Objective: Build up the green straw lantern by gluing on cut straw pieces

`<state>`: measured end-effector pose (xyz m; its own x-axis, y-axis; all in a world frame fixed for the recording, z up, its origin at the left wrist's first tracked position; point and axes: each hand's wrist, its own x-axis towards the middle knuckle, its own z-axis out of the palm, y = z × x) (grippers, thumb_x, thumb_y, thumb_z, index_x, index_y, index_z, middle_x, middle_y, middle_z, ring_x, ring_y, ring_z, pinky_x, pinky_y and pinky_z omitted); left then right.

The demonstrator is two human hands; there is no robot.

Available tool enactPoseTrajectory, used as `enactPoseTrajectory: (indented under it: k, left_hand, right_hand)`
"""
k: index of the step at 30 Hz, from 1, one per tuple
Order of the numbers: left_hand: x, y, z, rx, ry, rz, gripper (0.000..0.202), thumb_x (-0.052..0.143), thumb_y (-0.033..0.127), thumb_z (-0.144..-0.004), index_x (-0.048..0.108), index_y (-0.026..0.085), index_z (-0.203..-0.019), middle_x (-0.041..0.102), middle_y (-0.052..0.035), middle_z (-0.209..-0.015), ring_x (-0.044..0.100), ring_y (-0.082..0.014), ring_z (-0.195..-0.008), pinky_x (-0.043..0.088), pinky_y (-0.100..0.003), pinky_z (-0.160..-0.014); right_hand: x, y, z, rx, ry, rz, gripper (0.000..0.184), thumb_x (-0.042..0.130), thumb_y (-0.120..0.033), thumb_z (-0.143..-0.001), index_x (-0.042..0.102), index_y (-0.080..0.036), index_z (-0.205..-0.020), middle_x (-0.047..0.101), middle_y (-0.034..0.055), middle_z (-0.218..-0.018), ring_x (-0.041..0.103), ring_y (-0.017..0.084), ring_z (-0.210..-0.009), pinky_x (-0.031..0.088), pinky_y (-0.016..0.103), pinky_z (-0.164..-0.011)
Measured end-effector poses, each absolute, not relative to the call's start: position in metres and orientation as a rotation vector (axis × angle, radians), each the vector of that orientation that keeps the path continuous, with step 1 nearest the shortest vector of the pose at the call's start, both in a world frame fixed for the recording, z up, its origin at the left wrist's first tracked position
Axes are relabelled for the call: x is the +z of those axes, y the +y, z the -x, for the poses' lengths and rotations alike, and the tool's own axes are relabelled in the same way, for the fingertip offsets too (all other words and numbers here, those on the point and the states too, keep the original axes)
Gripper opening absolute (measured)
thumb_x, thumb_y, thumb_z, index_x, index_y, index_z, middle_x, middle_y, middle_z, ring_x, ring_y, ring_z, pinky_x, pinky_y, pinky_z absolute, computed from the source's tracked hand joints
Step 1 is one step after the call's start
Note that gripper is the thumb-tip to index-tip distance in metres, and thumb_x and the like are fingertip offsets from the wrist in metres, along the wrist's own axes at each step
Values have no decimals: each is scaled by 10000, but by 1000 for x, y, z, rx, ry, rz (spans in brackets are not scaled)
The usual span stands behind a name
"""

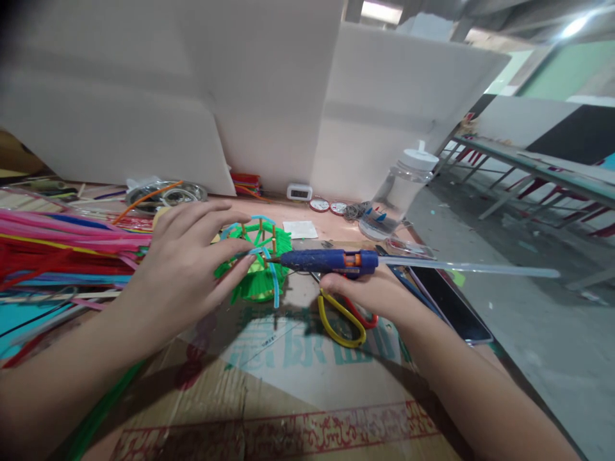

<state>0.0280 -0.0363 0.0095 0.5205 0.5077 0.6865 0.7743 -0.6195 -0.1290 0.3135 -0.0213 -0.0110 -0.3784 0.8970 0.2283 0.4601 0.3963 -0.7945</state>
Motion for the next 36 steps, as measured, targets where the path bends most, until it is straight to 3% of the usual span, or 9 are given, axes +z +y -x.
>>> enactPoseTrajectory:
  k: [8, 16, 20, 27, 36]
  left_hand:
    - [11, -36, -26, -863, -1031, 2334, 237, 553, 290, -987, 742, 155, -940, 680, -148, -1230, 585, -361, -1217, 449, -556, -1043]
    - [16, -37, -21, -878, -1057, 2411, 271, 624, 397, -959, 729, 178, -1077, 663, -134, -1291, 558, -358, -1252, 419, -551, -1070]
    - [18, -38, -19, -905, -1092, 2425, 251, 593, 362, -977, 726, 186, -1097, 651, -129, -1321, 553, -342, -1265, 397, -546, -1101]
    - [17, -37, -20, -947, -1081, 2422, 230, 538, 252, -989, 738, 161, -1057, 670, -119, -1295, 553, -348, -1253, 414, -553, -1084]
    - [15, -36, -19, -918, -1098, 2432, 233, 535, 266, -986, 736, 191, -1078, 659, -110, -1307, 541, -345, -1259, 407, -562, -1090]
  right_hand:
    - [-8, -7, -317, 858, -1926, 1215, 373, 559, -512, -944, 765, -223, -825, 768, 41, -872, 705, 213, -887, 529, 349, -886]
    - [-11, 28, -315, 659, -1806, 1510, 365, 689, -531, -844, 775, -196, -962, 792, 90, -1003, 716, 250, -950, 554, 362, -840]
    - [-24, 69, -309, 559, -1838, 1636, 378, 727, -486, -824, 774, -169, -1024, 793, 96, -973, 713, 266, -960, 534, 391, -902]
    - [-59, 114, -295, 573, -1823, 1757, 318, 690, -403, -869, 764, -110, -970, 774, 96, -820, 702, 220, -773, 537, 309, -721]
    - [-61, 112, -304, 512, -1968, 1696, 400, 708, -373, -879, 712, -114, -1184, 768, 139, -1127, 692, 264, -1043, 501, 362, -935]
